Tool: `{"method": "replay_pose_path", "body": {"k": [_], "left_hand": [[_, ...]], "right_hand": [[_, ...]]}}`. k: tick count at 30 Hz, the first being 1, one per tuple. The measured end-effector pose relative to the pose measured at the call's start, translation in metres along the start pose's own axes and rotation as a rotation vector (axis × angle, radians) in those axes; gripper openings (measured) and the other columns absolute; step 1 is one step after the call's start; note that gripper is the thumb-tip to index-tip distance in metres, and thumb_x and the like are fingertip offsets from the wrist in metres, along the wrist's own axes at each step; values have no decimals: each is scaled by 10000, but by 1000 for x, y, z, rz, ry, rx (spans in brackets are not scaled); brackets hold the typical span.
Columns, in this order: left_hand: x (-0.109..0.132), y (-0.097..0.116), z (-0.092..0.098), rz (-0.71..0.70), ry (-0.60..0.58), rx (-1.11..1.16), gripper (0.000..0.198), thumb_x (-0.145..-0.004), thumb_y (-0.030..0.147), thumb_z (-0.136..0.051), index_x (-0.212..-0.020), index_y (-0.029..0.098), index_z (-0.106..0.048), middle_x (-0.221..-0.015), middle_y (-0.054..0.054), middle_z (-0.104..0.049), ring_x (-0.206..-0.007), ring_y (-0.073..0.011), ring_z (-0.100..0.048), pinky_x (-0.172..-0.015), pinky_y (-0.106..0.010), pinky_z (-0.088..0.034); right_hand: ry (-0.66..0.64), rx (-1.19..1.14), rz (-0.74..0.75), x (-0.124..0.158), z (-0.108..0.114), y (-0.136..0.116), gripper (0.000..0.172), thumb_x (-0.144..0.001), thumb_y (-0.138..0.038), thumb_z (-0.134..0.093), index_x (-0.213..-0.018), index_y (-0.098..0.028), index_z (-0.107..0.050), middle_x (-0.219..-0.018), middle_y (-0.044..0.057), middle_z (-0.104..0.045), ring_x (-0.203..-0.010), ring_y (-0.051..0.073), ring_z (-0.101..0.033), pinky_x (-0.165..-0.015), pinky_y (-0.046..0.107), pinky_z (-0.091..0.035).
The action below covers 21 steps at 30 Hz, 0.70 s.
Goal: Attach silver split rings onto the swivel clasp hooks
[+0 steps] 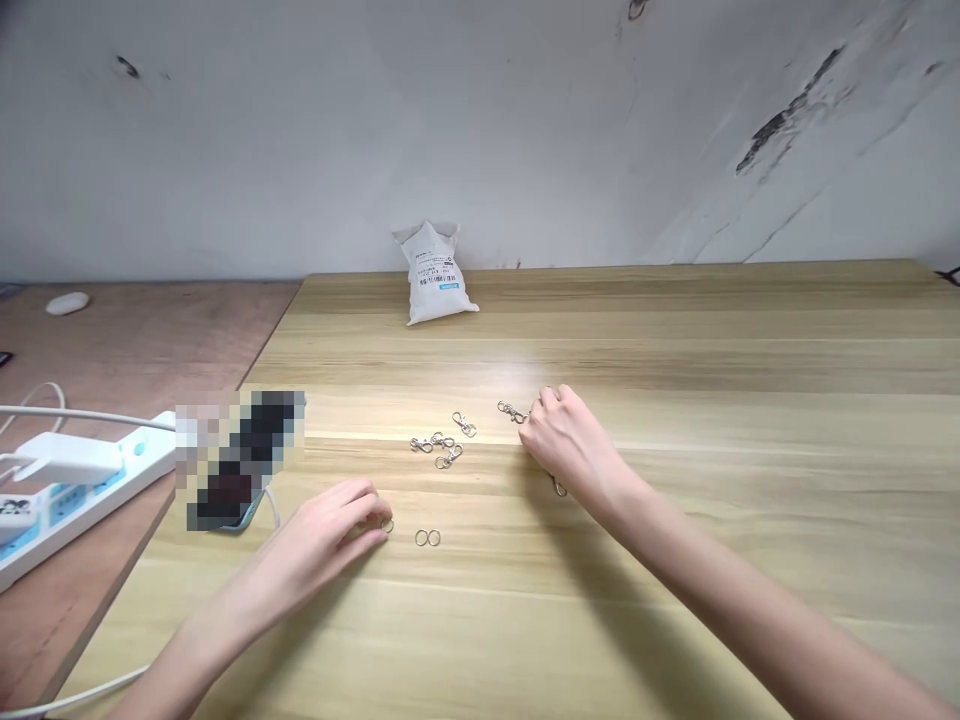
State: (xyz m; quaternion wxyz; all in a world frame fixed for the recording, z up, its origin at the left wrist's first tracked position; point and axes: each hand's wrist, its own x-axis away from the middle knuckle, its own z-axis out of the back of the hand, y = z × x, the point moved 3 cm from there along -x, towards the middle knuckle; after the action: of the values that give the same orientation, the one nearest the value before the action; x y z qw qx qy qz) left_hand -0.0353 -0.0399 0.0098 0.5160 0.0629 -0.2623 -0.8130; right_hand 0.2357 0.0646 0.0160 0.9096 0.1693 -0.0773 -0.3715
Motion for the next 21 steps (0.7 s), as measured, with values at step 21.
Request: {"method": "replay_pose_path", "body": {"k": [21], "left_hand": [[-22, 7, 17, 305, -161, 261, 84, -779, 199, -515, -738, 184, -587, -701, 7, -607, -625, -144, -521, -551, -235, -353]], "right_hand": [[112, -150, -164, -15, -19, 26, 242, -817, -32, -498, -636, -147, -610, -629, 86, -649, -593, 194, -540, -554, 320, -241]]}}
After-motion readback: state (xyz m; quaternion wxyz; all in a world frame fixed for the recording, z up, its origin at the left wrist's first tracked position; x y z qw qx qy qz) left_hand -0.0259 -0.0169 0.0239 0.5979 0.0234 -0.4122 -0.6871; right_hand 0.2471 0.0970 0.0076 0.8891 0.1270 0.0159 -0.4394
